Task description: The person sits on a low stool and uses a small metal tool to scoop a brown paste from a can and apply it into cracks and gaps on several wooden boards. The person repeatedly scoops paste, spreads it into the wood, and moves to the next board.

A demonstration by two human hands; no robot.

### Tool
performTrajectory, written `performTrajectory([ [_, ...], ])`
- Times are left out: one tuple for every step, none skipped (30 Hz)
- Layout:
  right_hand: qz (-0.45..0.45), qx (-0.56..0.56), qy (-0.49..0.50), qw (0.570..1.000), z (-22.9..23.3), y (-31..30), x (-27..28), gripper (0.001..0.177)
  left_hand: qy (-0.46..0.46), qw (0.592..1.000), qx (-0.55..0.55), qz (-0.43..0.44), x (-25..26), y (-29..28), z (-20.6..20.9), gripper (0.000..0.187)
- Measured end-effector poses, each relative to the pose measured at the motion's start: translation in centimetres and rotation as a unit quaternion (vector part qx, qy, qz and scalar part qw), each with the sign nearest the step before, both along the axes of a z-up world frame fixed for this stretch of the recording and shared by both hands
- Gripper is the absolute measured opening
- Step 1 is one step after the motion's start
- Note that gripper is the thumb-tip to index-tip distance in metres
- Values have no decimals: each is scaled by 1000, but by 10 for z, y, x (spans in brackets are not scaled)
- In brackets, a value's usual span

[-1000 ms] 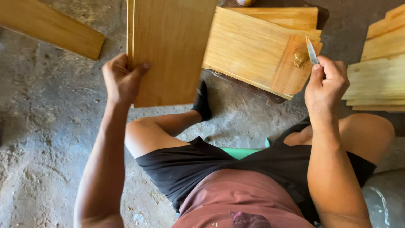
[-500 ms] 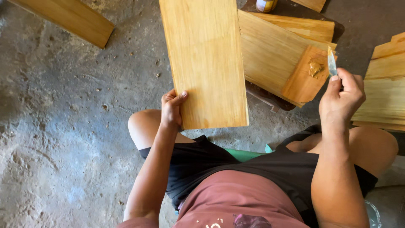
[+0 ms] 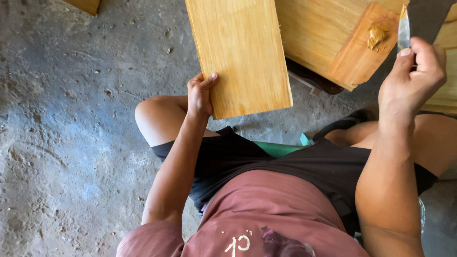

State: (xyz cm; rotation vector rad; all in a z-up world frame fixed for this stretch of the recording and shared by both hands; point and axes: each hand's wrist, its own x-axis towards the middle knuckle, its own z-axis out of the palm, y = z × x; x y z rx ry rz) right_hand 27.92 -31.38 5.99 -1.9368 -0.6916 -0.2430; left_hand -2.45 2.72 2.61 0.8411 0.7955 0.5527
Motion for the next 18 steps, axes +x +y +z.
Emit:
performTrajectory([
  [3, -8, -9, 1000, 3, 0, -1, 19, 1, 1000, -3, -2, 3, 1, -2, 24],
  [6, -16, -23, 1000, 6, -1, -2, 20, 6, 1000, -8, -7, 6, 1, -3, 23],
  [7, -23, -40, 999, 9, -2, -1, 20, 9, 1000, -13, -14, 12, 2, -5, 23],
  [7, -30, -61, 998, 12, -2, -2, 21, 11, 1000, -18, -20, 19, 2, -7, 22],
  [2, -28, -47, 999, 14, -1, -2, 20, 19, 999, -17, -28, 23, 3, -8, 22],
  [-3, -25, -32, 999, 15, 0, -2, 19, 27, 999, -17, -36, 26, 5, -10, 22],
  [-14, -14, 18, 1000, 16, 1, -3, 17, 35, 998, -18, -44, 28, 5, -11, 21],
  [-24, -3, 69, 997, 15, 2, -4, 14, 40, 998, -13, -54, 27, 6, -11, 22],
  [-10, -19, 29, 999, 15, 1, -2, 17, 39, 997, -10, -72, 28, 8, -11, 22],
  [5, -37, -10, 999, 14, 0, -1, 19, 37, 995, -6, -91, 28, 9, -10, 23],
  [10, -57, -54, 997, 15, -7, 5, 21, 44, 995, -20, -87, 37, 10, -10, 24],
  [-8, -83, -83, 993, 14, -15, 11, 18, 53, 995, -32, -84, 43, 11, -9, 24],
  [-22, -107, -107, 988, 11, -20, 13, 14, 73, 993, -23, -93, 45, 14, -7, 24],
  [-28, -119, -84, 989, 8, -26, 16, 18, 93, 990, -13, -102, 48, 16, -5, 24],
  [-29, -129, -59, 990, 3, -27, 17, 21, 105, 988, -11, -109, 48, 19, -2, 25],
  [-30, -137, -34, 990, -1, -29, 16, 24, 117, 986, -10, -117, 48, 22, 1, 26],
  [-44, -149, -29, 987, -5, -30, 17, 24, 128, 984, -8, -122, 49, 23, 3, 27],
  [-58, -160, -24, 985, -8, -29, 17, 23, 131, 983, 26, -123, 51, 24, 5, 28],
])
